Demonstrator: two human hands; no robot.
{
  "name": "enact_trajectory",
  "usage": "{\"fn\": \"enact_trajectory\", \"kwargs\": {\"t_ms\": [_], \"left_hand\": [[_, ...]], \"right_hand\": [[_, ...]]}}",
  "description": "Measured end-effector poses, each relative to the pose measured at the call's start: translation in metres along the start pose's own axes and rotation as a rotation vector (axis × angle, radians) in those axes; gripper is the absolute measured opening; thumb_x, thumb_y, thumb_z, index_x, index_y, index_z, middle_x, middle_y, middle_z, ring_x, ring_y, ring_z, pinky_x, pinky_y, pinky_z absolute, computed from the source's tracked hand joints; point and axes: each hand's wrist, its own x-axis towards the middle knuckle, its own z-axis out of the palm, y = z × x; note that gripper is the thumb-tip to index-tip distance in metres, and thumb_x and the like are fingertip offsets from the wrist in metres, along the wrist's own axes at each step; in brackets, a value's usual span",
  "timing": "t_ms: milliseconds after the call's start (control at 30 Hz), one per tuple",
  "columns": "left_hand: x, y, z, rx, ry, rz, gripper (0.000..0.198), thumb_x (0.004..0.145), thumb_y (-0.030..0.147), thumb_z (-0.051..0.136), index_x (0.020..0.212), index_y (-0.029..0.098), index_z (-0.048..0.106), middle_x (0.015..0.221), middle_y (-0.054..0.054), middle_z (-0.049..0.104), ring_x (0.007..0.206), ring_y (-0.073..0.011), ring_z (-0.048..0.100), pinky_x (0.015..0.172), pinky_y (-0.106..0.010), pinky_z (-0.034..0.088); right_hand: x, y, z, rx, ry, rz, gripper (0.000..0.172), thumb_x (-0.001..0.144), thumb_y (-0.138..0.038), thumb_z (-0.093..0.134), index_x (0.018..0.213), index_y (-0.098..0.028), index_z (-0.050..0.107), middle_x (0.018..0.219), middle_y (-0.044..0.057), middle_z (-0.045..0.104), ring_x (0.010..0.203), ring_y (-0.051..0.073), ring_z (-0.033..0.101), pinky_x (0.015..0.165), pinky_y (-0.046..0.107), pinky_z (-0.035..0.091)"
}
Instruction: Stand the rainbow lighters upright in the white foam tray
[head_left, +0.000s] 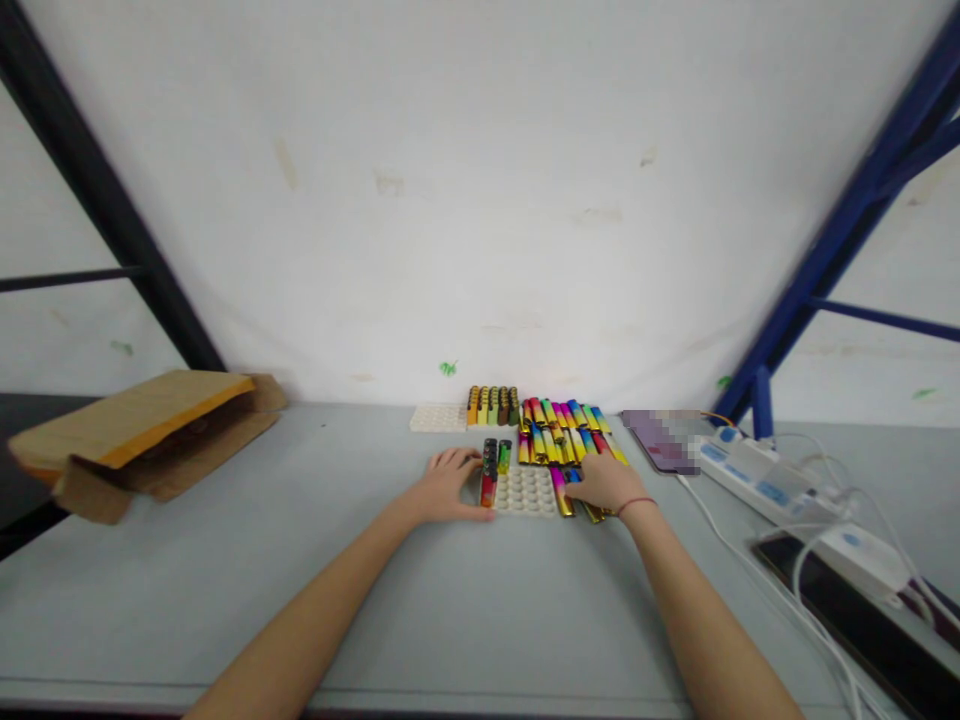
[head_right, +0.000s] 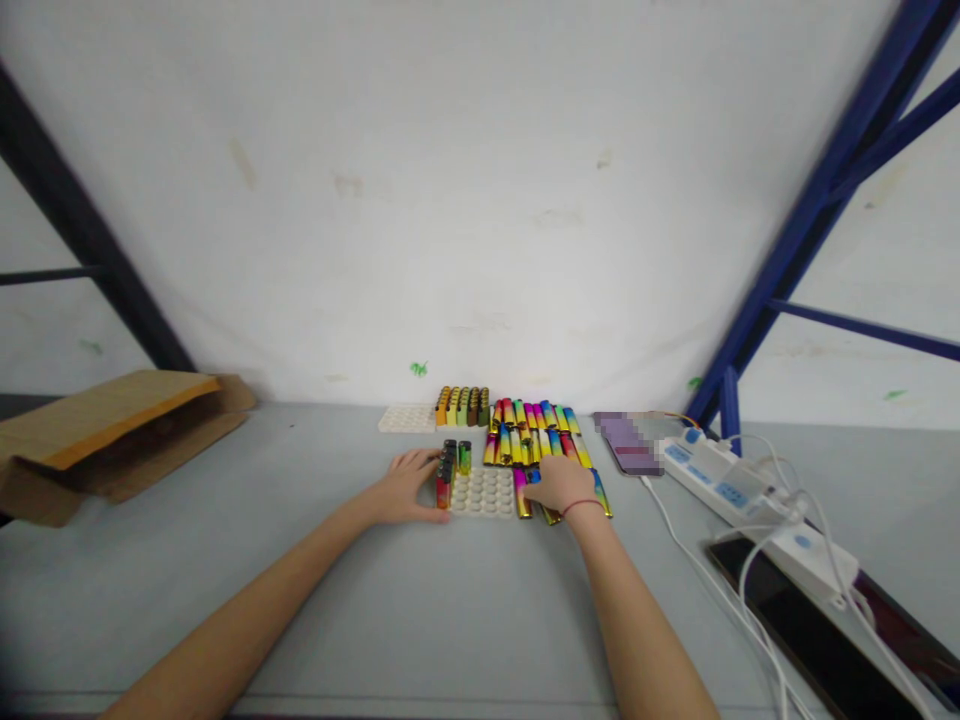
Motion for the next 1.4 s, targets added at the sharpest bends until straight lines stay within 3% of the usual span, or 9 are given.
{"fn": "enact_trajectory", "kwargs": {"t_ms": [100, 233, 367, 500, 733, 867, 1100, 1267, 1400], "left_hand": [[0.000, -0.001, 0.000, 0.000, 0.002, 0.004, 0.088, 0.066, 0.078, 0.061, 0.131, 0.021, 0.049, 0.140, -0.014, 0.043, 0.127, -0.0364, 0.037, 0.105, -0.050, 0.027], [0.000, 0.000, 0.000, -0.002, -0.006, -0.001, 0.089, 0.065, 0.078, 0.061, 0.132, 0.021, 0.048, 0.140, -0.013, 0.043, 0.127, -0.0368, 0.037, 0.105, -0.050, 0.027], [0.000, 0.001, -0.001, 0.005, -0.012, -0.001, 0.089, 0.066, 0.078, 0.061, 0.132, 0.020, 0.048, 0.141, -0.014, 0.042, 0.128, -0.0365, 0.036, 0.106, -0.050, 0.026], [0.000, 0.001, -0.002, 0.002, -0.010, 0.002, 0.090, 0.066, 0.079, 0.060, 0.132, 0.018, 0.048, 0.140, -0.015, 0.043, 0.127, -0.0367, 0.037, 0.105, -0.050, 0.027], [0.000, 0.000, 0.000, 0.012, -0.002, 0.010, 0.089, 0.066, 0.079, 0.060, 0.132, 0.020, 0.049, 0.141, -0.013, 0.042, 0.128, -0.0367, 0.037, 0.106, -0.049, 0.027], [0.000, -0.001, 0.001, 0.009, 0.006, 0.015, 0.089, 0.066, 0.078, 0.061, 0.132, 0.020, 0.049, 0.140, -0.013, 0.043, 0.127, -0.0370, 0.037, 0.106, -0.049, 0.027], [0.000, -0.002, 0.002, 0.019, 0.004, 0.010, 0.092, 0.066, 0.080, 0.059, 0.133, 0.019, 0.048, 0.140, -0.014, 0.042, 0.127, -0.0368, 0.037, 0.105, -0.050, 0.027], [0.000, -0.003, 0.003, 0.010, 0.015, 0.017, 0.090, 0.066, 0.079, 0.060, 0.133, 0.020, 0.048, 0.140, -0.013, 0.043, 0.127, -0.0363, 0.038, 0.105, -0.049, 0.028], [0.000, -0.003, 0.003, 0.014, 0.018, 0.018, 0.090, 0.066, 0.079, 0.060, 0.132, 0.020, 0.048, 0.140, -0.013, 0.043, 0.127, -0.0362, 0.038, 0.105, -0.050, 0.028]], "right_hand": [[0.002, 0.001, -0.005, 0.039, -0.017, -0.089, 0.031, 0.079, -0.039, 0.054, 0.090, -0.013, 0.069, 0.094, 0.018, 0.070, 0.085, 0.027, 0.065, 0.067, 0.031, 0.042], [0.005, -0.001, -0.008, 0.217, 0.098, -0.261, 0.020, 0.085, -0.027, 0.047, 0.095, -0.015, 0.060, 0.088, 0.009, 0.068, 0.075, 0.019, 0.059, 0.066, 0.026, 0.037], [0.008, -0.007, -0.001, 0.419, 0.192, -0.338, 0.021, 0.088, -0.030, 0.043, 0.102, -0.017, 0.053, 0.087, 0.005, 0.064, 0.075, 0.018, 0.056, 0.068, 0.026, 0.039], [0.011, -0.015, 0.010, 0.607, 0.263, -0.343, 0.022, 0.090, -0.032, 0.038, 0.104, -0.018, 0.048, 0.091, 0.006, 0.061, 0.083, 0.019, 0.058, 0.075, 0.029, 0.043], [0.015, -0.023, 0.016, 0.730, 0.535, -0.333, 0.025, 0.090, -0.042, 0.040, 0.097, -0.019, 0.049, 0.080, 0.005, 0.059, 0.071, 0.021, 0.057, 0.066, 0.032, 0.043], [0.010, -0.028, 0.010, 0.850, 0.523, -0.405, 0.030, 0.090, -0.047, 0.044, 0.090, -0.020, 0.058, 0.091, 0.006, 0.065, 0.084, 0.021, 0.059, 0.076, 0.030, 0.044], [0.016, -0.031, 0.025, 0.860, 0.510, -0.297, 0.031, 0.088, -0.045, 0.045, 0.095, -0.017, 0.054, 0.087, 0.008, 0.063, 0.083, 0.023, 0.058, 0.077, 0.035, 0.045], [0.018, -0.033, 0.027, 0.934, 0.459, -0.416, 0.031, 0.090, -0.044, 0.043, 0.101, -0.018, 0.057, 0.103, 0.008, 0.064, 0.097, 0.022, 0.057, 0.086, 0.033, 0.044], [0.017, -0.036, 0.031, 0.990, 0.481, -0.305, 0.035, 0.089, -0.051, 0.042, 0.084, -0.019, 0.055, 0.078, 0.003, 0.060, 0.076, 0.019, 0.056, 0.070, 0.030, 0.044]]}}
